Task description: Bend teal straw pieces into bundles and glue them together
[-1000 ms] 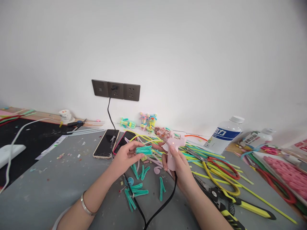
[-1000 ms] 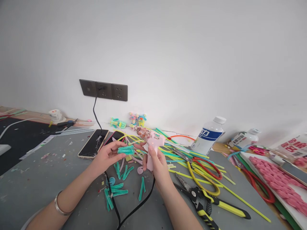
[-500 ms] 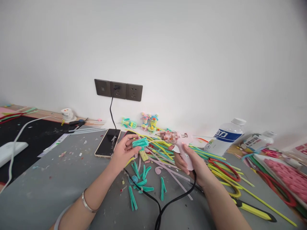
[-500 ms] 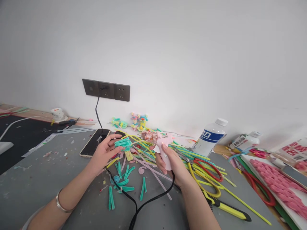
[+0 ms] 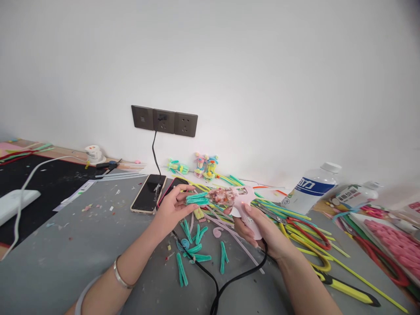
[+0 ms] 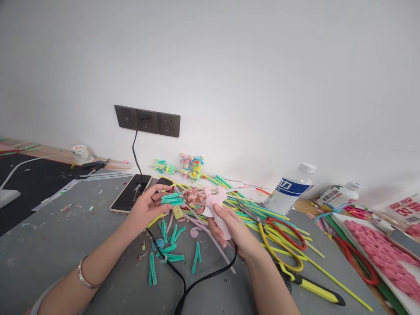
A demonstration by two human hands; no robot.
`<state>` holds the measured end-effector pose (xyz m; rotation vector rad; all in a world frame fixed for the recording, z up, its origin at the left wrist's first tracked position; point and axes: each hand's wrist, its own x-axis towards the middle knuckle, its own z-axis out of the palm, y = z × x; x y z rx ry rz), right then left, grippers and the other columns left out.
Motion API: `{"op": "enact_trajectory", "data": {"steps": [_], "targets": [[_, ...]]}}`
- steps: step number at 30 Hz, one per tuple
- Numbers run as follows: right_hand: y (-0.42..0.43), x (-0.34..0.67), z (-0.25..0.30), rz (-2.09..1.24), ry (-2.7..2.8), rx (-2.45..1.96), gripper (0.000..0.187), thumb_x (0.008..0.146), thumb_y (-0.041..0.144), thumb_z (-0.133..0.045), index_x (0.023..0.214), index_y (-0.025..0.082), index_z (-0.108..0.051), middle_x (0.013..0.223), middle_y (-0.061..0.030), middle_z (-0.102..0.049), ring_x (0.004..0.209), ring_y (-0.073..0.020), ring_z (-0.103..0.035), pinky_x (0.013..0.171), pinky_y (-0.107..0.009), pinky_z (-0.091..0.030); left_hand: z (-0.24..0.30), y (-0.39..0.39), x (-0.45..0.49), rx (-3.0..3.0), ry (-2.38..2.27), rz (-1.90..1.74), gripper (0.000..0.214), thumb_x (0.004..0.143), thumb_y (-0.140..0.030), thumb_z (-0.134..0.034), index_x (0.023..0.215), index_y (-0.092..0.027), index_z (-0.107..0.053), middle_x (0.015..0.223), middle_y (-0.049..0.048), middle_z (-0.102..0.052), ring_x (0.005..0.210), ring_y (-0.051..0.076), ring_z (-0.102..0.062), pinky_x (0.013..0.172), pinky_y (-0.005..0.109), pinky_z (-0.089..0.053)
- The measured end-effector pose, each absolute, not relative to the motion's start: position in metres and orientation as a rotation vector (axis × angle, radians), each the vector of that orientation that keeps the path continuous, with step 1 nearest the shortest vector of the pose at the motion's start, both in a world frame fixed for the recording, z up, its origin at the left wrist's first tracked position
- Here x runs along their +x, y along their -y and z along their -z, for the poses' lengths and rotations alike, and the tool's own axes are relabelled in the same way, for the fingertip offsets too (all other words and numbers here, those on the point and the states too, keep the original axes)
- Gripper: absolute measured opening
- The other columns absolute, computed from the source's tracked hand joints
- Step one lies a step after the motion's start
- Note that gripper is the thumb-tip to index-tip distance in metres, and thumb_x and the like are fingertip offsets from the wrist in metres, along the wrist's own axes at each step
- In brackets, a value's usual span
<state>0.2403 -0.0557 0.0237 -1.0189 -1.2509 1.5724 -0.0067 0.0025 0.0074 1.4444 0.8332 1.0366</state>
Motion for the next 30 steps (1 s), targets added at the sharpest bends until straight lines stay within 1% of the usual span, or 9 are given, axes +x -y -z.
{"op": "enact_trajectory", "data": {"steps": [3, 5, 8, 12, 19, 23, 30], "targets": [[0.057, 0.24, -0.026, -1.574, 1.272, -1.02, 0.048, 0.092, 0.06, -0.051, 0.095, 0.014, -0.063, 0.048, 0.0078, -0.039, 0.034, -0.0063, -0.025, 0.038, -0.023, -0.017, -0.007, -0.003, -0.006, 1.478, -0.807, -1.037, 0.039, 0.076, -0.04, -0.077, 0.103, -0.019, -0.06, 0.105, 0.0091, -0.072, 0.097, 0.024, -0.07, 0.081, 0.032, -0.056], [0.057, 0.24, -0.026, -1.579, 1.293, -1.008, 0.047, 0.093, 0.06, -0.05, 0.093, 0.014, -0.062, 0.048, 0.0078, -0.039, 0.034, -0.0061, -0.025, 0.038, -0.023, -0.016, -0.008, -0.002, -0.006, 1.496, -0.795, -1.03, 0.036, 0.076, -0.04, -0.077, 0.1, -0.018, -0.062, 0.102, 0.009, -0.072, 0.098, 0.024, -0.069, 0.082, 0.032, -0.055], [0.058, 0.242, -0.026, -1.588, 1.32, -0.994, 0.046, 0.095, 0.058, -0.048, 0.091, 0.014, -0.062, 0.048, 0.0079, -0.039, 0.034, -0.0059, -0.026, 0.038, -0.023, -0.017, -0.009, -0.002, -0.007, 1.519, -0.803, -1.012, 0.035, 0.076, -0.039, -0.077, 0.1, -0.018, -0.062, 0.101, 0.0092, -0.073, 0.098, 0.025, -0.07, 0.081, 0.032, -0.055], [0.059, 0.246, -0.026, -1.594, 1.335, -1.011, 0.045, 0.095, 0.058, -0.048, 0.092, 0.015, -0.061, 0.049, 0.008, -0.039, 0.034, -0.0062, -0.027, 0.038, -0.022, -0.017, -0.011, 0.0, -0.009, 1.587, -0.848, -1.001, 0.035, 0.076, -0.039, -0.077, 0.101, -0.018, -0.064, 0.104, 0.0096, -0.074, 0.095, 0.025, -0.07, 0.078, 0.031, -0.055], [0.06, 0.25, -0.027, -1.626, 1.32, -1.02, 0.043, 0.094, 0.057, -0.05, 0.09, 0.016, -0.061, 0.049, 0.0081, -0.038, 0.034, -0.0064, -0.026, 0.037, -0.022, -0.018, -0.012, 0.001, -0.009, 1.62, -0.845, -0.981, 0.032, 0.077, -0.033, -0.075, 0.103, -0.019, -0.064, 0.106, 0.0093, -0.075, 0.092, 0.023, -0.07, 0.078, 0.031, -0.055], [0.06, 0.25, -0.027, -1.614, 1.333, -1.04, 0.043, 0.095, 0.056, -0.049, 0.09, 0.016, -0.061, 0.048, 0.008, -0.038, 0.034, -0.0065, -0.026, 0.037, -0.022, -0.017, -0.011, 0.001, -0.009, 1.637, -0.846, -0.975, 0.032, 0.078, -0.034, -0.075, 0.103, -0.02, -0.064, 0.106, 0.0089, -0.075, 0.095, 0.024, -0.069, 0.081, 0.032, -0.054], [0.06, 0.252, -0.026, -1.601, 1.355, -1.083, 0.044, 0.095, 0.057, -0.047, 0.088, 0.016, -0.06, 0.047, 0.0081, -0.038, 0.034, -0.006, -0.027, 0.038, -0.022, -0.017, -0.009, 0.0, -0.01, 1.638, -0.85, -0.961, 0.033, 0.079, -0.036, -0.075, 0.104, -0.02, -0.064, 0.105, 0.0092, -0.075, 0.094, 0.024, -0.069, 0.079, 0.032, -0.054]]}}
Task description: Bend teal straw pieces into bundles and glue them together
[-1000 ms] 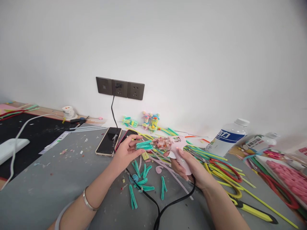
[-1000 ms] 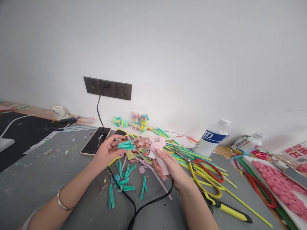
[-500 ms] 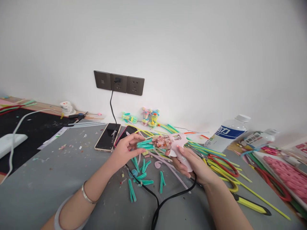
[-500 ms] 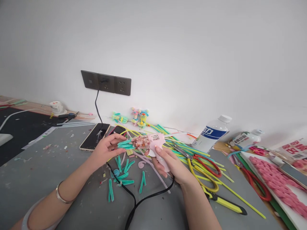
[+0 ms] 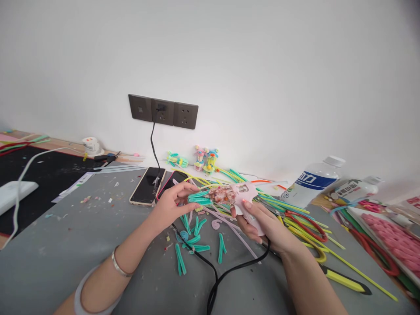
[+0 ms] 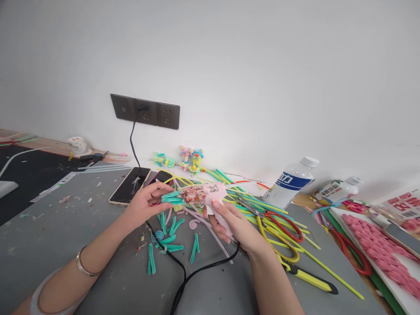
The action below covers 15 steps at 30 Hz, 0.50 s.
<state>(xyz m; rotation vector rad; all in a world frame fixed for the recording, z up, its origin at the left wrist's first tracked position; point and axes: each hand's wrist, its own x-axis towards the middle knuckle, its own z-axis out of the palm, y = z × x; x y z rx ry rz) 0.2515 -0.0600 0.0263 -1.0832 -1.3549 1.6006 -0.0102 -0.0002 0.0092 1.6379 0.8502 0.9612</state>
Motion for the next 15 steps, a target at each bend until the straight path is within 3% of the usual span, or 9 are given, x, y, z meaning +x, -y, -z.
{"op": "enact_trajectory", "data": {"steps": [15], "targets": [[0.061, 0.2497, -0.0307, -1.61, 1.32, -1.11, 0.047, 0.09, 0.062, -0.053, 0.084, 0.015, -0.058, 0.047, 0.0087, -0.038, 0.033, -0.004, -0.025, 0.036, -0.02, -0.017, -0.0112, 0.0002, -0.0113, 1.67, -0.846, -0.99, 0.031, 0.079, -0.031, -0.074, 0.106, -0.019, -0.063, 0.11, 0.008, -0.073, 0.094, 0.021, -0.068, 0.08, 0.03, -0.054]]}}
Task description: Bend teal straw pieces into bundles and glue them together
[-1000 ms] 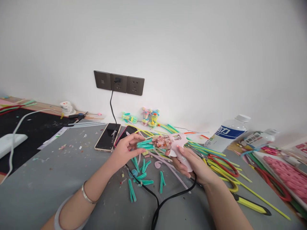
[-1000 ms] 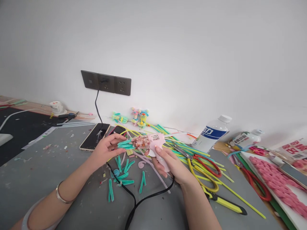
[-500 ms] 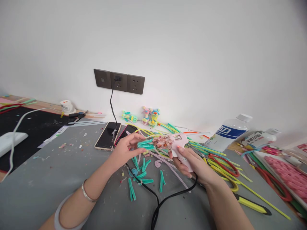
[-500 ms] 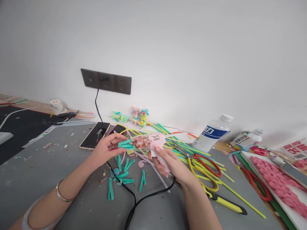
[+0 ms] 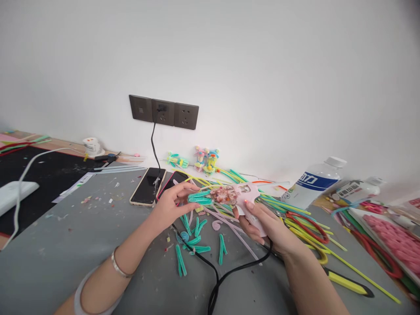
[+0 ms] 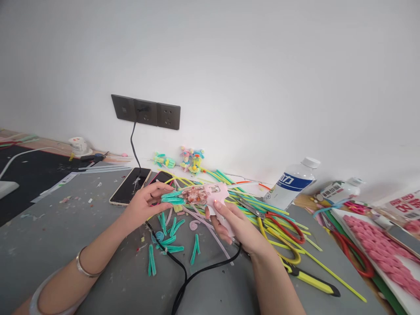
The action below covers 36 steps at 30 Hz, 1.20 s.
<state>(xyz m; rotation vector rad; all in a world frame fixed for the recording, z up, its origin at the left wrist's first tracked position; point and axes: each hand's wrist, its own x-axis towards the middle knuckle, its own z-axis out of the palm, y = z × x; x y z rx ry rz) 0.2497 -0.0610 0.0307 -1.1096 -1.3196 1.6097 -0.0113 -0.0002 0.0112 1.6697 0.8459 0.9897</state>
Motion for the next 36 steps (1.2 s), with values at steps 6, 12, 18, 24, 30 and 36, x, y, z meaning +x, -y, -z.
{"op": "enact_trajectory", "data": {"steps": [6, 12, 18, 24, 30, 36], "targets": [[0.06, 0.252, -0.029, -1.61, 1.321, -1.076, 0.045, 0.093, 0.06, -0.05, 0.086, 0.016, -0.059, 0.047, 0.0088, -0.038, 0.033, -0.0036, -0.025, 0.036, -0.019, -0.018, -0.013, 0.0, -0.011, 1.668, -0.827, -1.033, 0.027, 0.079, -0.028, -0.073, 0.103, -0.019, -0.065, 0.11, 0.0084, -0.072, 0.104, 0.024, -0.067, 0.08, 0.029, -0.054], [0.06, 0.255, -0.027, -1.591, 1.337, -1.064, 0.043, 0.096, 0.056, -0.047, 0.088, 0.015, -0.06, 0.048, 0.0083, -0.038, 0.034, -0.0039, -0.027, 0.037, -0.02, -0.017, -0.015, 0.001, -0.012, 1.683, -0.815, -1.077, 0.025, 0.08, -0.027, -0.072, 0.103, -0.019, -0.066, 0.106, 0.0086, -0.073, 0.098, 0.023, -0.069, 0.076, 0.028, -0.055], [0.06, 0.258, -0.026, -1.554, 1.366, -1.066, 0.043, 0.097, 0.055, -0.046, 0.09, 0.015, -0.06, 0.048, 0.0085, -0.037, 0.034, -0.0045, -0.028, 0.038, -0.021, -0.017, -0.01, -0.002, -0.013, 1.723, -0.817, -1.101, 0.025, 0.082, -0.028, -0.071, 0.104, -0.019, -0.067, 0.103, 0.0077, -0.072, 0.09, 0.021, -0.068, 0.075, 0.028, -0.054], [0.059, 0.257, -0.025, -1.508, 1.34, -1.009, 0.042, 0.097, 0.054, -0.047, 0.099, 0.014, -0.06, 0.049, 0.0084, -0.038, 0.034, -0.0051, -0.028, 0.038, -0.022, -0.018, -0.008, -0.002, -0.012, 1.718, -0.805, -1.123, 0.02, 0.082, -0.028, -0.072, 0.098, -0.018, -0.066, 0.094, 0.0054, -0.07, 0.085, 0.02, -0.068, 0.072, 0.028, -0.054], [0.06, 0.256, -0.023, -1.511, 1.314, -0.936, 0.042, 0.096, 0.055, -0.048, 0.098, 0.016, -0.06, 0.05, 0.0082, -0.038, 0.035, -0.0059, -0.028, 0.039, -0.023, -0.018, -0.01, -0.001, -0.012, 1.78, -0.778, -1.124, 0.021, 0.082, -0.032, -0.072, 0.096, -0.018, -0.065, 0.089, 0.0051, -0.071, 0.085, 0.019, -0.068, 0.073, 0.027, -0.054], [0.06, 0.259, -0.02, -1.513, 1.325, -0.906, 0.041, 0.098, 0.053, -0.045, 0.098, 0.016, -0.061, 0.05, 0.0083, -0.037, 0.035, -0.0057, -0.026, 0.039, -0.023, -0.017, -0.005, -0.003, -0.013, 1.876, -0.781, -1.162, 0.018, 0.084, -0.03, -0.071, 0.096, -0.017, -0.066, 0.089, 0.0067, -0.074, 0.088, 0.02, -0.07, 0.074, 0.026, -0.054]]}}
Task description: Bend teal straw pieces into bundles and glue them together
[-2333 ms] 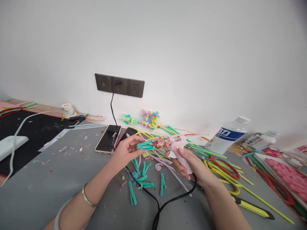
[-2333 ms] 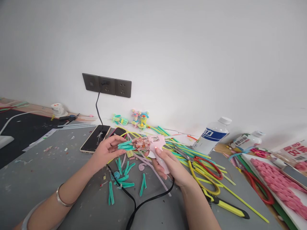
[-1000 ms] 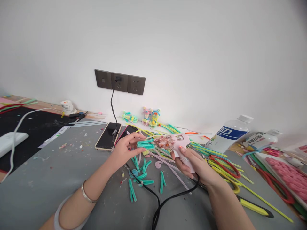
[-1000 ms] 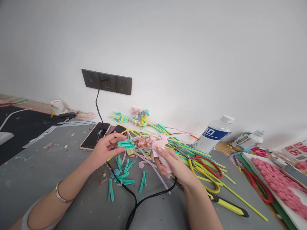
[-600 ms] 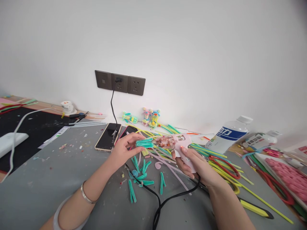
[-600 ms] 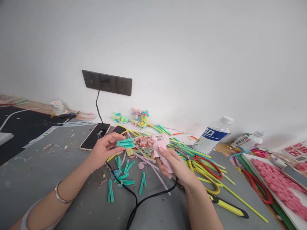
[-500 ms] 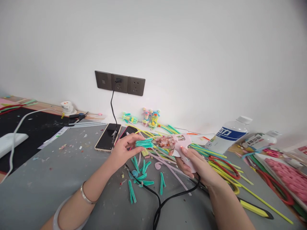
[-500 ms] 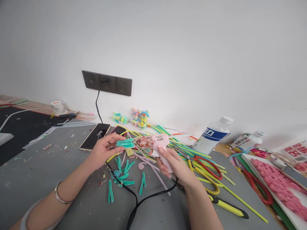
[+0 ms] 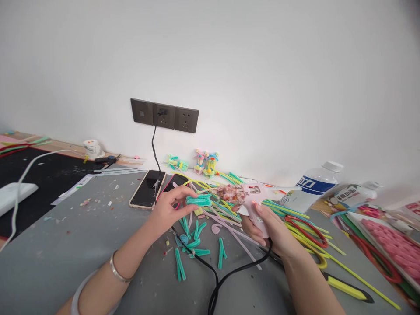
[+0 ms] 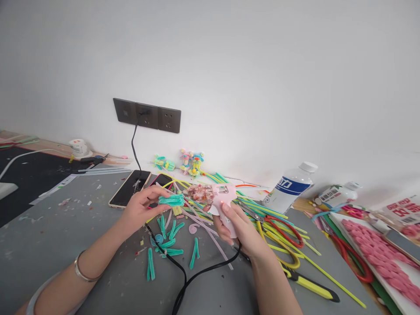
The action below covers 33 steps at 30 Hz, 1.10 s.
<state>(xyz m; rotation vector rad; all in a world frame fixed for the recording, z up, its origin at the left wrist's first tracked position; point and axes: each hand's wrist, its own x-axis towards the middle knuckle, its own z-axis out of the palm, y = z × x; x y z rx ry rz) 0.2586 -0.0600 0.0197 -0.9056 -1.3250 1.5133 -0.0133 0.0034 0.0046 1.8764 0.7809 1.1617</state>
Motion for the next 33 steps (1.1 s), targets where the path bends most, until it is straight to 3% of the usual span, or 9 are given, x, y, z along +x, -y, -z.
{"op": "enact_trajectory", "data": {"steps": [15, 22, 33], "targets": [[0.0615, 0.2572, -0.0193, -1.55, 1.311, -0.918, 0.046, 0.093, 0.06, -0.049, 0.095, 0.016, -0.061, 0.048, 0.0086, -0.035, 0.035, -0.0062, -0.024, 0.038, -0.023, -0.016, -0.0078, 0.0009, -0.0159, 2.075, -0.798, -1.309, 0.011, 0.083, -0.026, -0.07, 0.09, -0.017, -0.07, 0.098, 0.011, -0.078, 0.085, 0.022, -0.075, 0.069, 0.026, -0.061], [0.0609, 0.2561, -0.0188, -1.55, 1.309, -0.895, 0.045, 0.094, 0.059, -0.049, 0.096, 0.016, -0.062, 0.049, 0.0083, -0.036, 0.035, -0.0058, -0.024, 0.038, -0.022, -0.017, -0.0106, 0.0004, -0.0153, 2.159, -0.779, -1.28, 0.007, 0.083, -0.02, -0.069, 0.09, -0.018, -0.07, 0.102, 0.0104, -0.078, 0.09, 0.023, -0.075, 0.081, 0.03, -0.061], [0.0613, 0.2546, -0.0183, -1.52, 1.315, -0.902, 0.045, 0.092, 0.06, -0.052, 0.097, 0.017, -0.063, 0.049, 0.0078, -0.036, 0.036, -0.0068, -0.025, 0.04, -0.024, -0.018, -0.0096, 0.0009, -0.0147, 2.131, -0.85, -1.255, 0.01, 0.083, -0.021, -0.069, 0.092, -0.019, -0.067, 0.101, 0.0087, -0.078, 0.081, 0.019, -0.075, 0.065, 0.023, -0.058]]}}
